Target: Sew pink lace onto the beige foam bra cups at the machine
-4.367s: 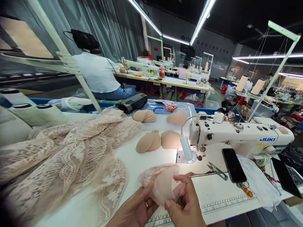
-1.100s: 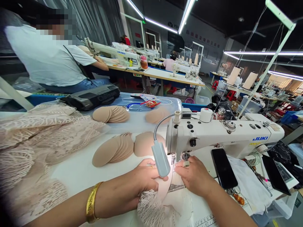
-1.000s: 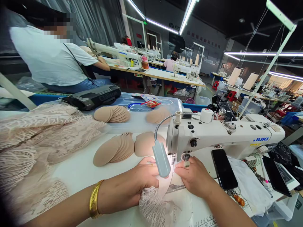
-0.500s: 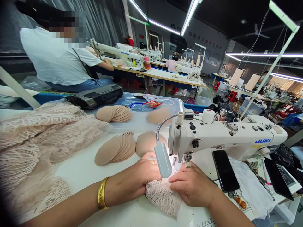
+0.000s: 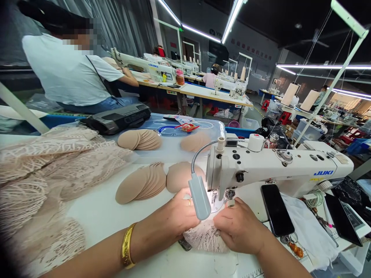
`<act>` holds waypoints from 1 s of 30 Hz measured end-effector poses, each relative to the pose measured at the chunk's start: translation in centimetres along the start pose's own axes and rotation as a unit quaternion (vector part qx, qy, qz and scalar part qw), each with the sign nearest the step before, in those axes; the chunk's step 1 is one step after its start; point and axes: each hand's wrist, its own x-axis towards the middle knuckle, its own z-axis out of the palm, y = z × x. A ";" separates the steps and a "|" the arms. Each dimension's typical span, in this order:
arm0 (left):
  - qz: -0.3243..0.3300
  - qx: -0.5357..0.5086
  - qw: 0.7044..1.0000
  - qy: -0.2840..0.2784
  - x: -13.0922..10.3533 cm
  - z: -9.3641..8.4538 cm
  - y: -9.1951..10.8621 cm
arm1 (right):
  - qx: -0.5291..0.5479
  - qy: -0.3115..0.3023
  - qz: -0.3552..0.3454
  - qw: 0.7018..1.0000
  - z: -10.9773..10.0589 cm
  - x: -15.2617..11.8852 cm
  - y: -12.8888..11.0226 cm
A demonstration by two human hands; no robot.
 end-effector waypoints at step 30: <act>-0.121 -0.100 0.987 -0.028 0.6 -1.4 0.9 | -0.029 0.091 0.094 0.991 0.8 -0.1 0.7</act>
